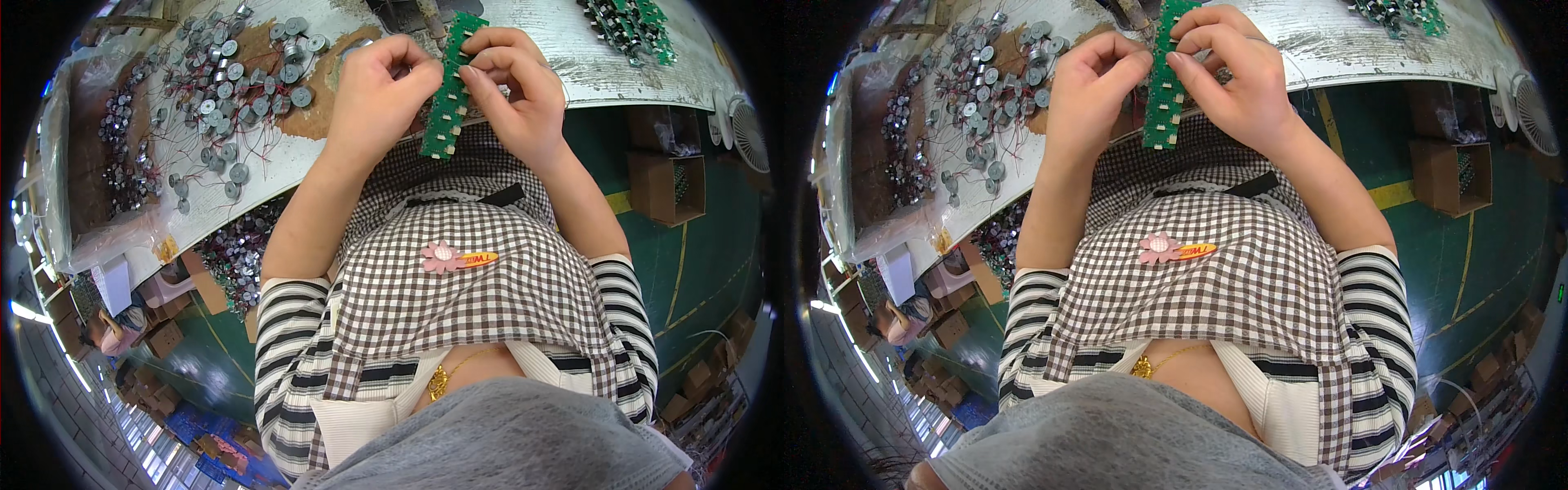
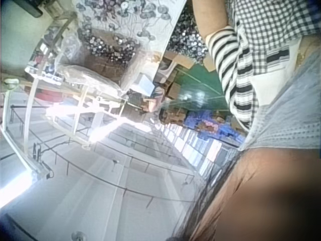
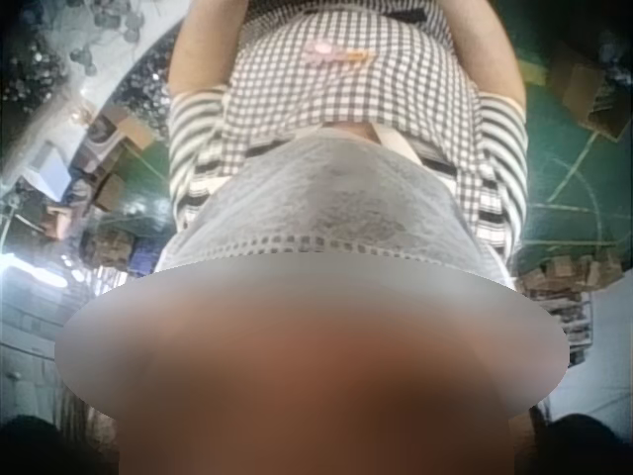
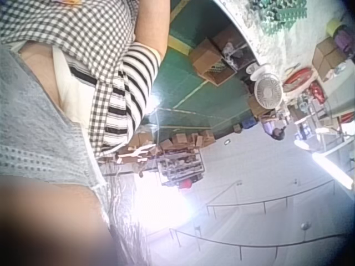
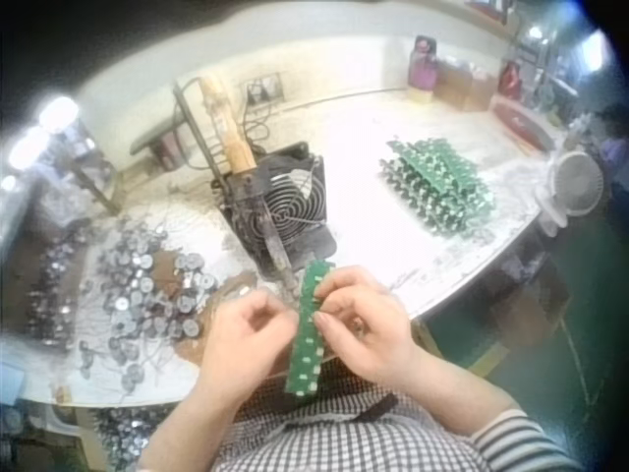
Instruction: The person attaches small DC motors to a printed circuit board by hand.
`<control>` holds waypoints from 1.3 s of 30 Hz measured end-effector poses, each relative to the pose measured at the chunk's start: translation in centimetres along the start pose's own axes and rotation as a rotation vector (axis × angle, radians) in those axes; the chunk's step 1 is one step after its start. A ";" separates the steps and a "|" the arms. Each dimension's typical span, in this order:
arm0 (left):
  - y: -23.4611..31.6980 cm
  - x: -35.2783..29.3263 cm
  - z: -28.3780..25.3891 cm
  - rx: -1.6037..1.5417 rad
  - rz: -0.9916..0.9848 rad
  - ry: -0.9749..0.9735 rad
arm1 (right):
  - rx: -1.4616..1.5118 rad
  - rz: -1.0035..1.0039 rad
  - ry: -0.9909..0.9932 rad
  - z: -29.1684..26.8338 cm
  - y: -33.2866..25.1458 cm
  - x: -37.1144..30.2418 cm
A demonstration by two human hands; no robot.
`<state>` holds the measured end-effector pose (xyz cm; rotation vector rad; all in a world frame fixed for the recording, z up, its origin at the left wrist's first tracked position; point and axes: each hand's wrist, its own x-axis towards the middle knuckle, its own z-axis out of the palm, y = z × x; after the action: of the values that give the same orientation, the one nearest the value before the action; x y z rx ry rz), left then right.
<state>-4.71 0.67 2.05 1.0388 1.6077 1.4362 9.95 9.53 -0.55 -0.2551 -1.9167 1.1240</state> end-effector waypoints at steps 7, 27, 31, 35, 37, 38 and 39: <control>0.0 0.3 -0.1 -0.011 0.003 0.012 | -0.030 -0.037 -0.008 -0.2 0.1 0.2; 1.0 -0.5 -1.7 0.106 -0.136 -0.157 | 0.259 0.122 0.160 0.2 0.6 0.2; 1.1 2.8 -8.3 0.616 0.470 0.339 | 0.215 0.148 0.173 -0.2 1.3 -0.2; 3.2 4.1 -15.0 1.240 0.402 0.267 | 0.219 0.166 0.150 0.1 1.4 -0.4; 1.6 5.1 -16.3 1.383 0.286 0.164 | 0.187 0.171 0.164 0.1 1.5 -0.5; 0.9 5.3 -16.5 1.524 0.159 0.068 | 0.189 0.166 0.164 0.1 1.4 -0.4; 0.2 5.5 -17.0 1.504 0.129 -0.020 | 0.192 0.160 0.162 0.2 1.4 -0.3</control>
<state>-22.39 -1.15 4.11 1.8839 2.6050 -0.0071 9.64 10.05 -1.90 -0.3864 -1.6563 1.3418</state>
